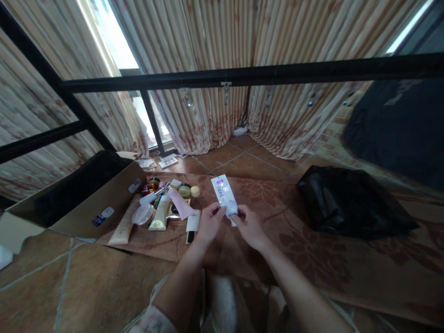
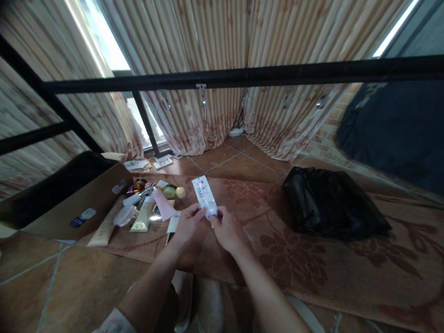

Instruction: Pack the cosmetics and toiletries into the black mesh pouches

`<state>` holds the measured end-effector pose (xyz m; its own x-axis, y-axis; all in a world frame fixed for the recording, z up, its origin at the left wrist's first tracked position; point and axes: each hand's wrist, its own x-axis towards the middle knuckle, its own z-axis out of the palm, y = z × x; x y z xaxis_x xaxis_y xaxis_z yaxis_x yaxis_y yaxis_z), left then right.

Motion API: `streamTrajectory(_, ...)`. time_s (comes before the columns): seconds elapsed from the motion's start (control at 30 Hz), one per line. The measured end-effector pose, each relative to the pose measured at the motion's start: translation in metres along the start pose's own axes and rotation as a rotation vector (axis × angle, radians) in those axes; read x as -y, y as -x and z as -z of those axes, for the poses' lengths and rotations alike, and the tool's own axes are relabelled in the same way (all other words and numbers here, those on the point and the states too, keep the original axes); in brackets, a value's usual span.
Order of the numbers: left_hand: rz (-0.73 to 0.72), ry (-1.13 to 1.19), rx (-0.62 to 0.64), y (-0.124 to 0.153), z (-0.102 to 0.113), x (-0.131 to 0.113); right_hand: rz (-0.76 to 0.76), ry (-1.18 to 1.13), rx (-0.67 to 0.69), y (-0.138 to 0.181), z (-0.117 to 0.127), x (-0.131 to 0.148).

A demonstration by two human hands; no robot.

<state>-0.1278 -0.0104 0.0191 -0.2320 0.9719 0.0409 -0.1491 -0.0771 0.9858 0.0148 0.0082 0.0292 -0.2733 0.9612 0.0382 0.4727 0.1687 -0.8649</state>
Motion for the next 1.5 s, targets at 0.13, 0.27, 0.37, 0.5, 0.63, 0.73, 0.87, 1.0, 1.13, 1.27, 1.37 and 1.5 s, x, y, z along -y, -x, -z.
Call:
streamTrajectory(0.13,-0.050,-0.038,0.021,0.000,-0.001,0.002,-0.024,-0.013,-0.020,-0.003,0.004,-0.004)
streamTrajectory(0.27,-0.016,-0.024,0.049,0.004,-0.004,0.000,-0.060,-0.008,-0.052,-0.003,0.008,-0.005)
streamTrajectory(0.37,0.015,0.009,0.116,0.006,-0.006,-0.002,-0.077,-0.016,-0.089,-0.004,0.010,-0.006)
streamTrajectory(0.5,0.072,0.069,0.185,0.007,-0.009,-0.002,-0.089,-0.039,-0.134,-0.005,0.011,-0.007)
streamTrajectory(0.63,0.092,0.088,0.161,0.007,-0.011,-0.001,-0.086,-0.069,-0.154,-0.003,0.012,-0.005)
streamTrajectory(0.73,0.093,0.073,0.130,0.007,-0.010,-0.001,-0.072,-0.109,-0.162,-0.002,0.012,-0.004)
streamTrajectory(0.87,0.075,0.068,0.093,0.007,-0.008,0.002,-0.057,-0.125,-0.153,-0.002,0.010,-0.004)
streamTrajectory(1.0,0.059,0.066,0.062,0.007,-0.007,0.004,-0.045,-0.138,-0.129,-0.003,0.008,-0.005)
streamTrajectory(1.13,0.074,0.050,0.084,0.008,-0.008,0.005,-0.036,-0.155,-0.134,-0.005,0.007,-0.007)
streamTrajectory(1.27,0.094,0.068,0.109,0.008,-0.010,0.003,-0.031,-0.157,-0.153,-0.006,0.008,-0.007)
streamTrajectory(1.37,0.066,0.079,0.090,0.006,-0.012,0.002,-0.030,-0.144,-0.147,-0.006,0.010,-0.006)
streamTrajectory(1.5,0.029,0.055,0.036,0.004,-0.012,0.001,-0.028,-0.145,-0.124,-0.005,0.009,-0.006)
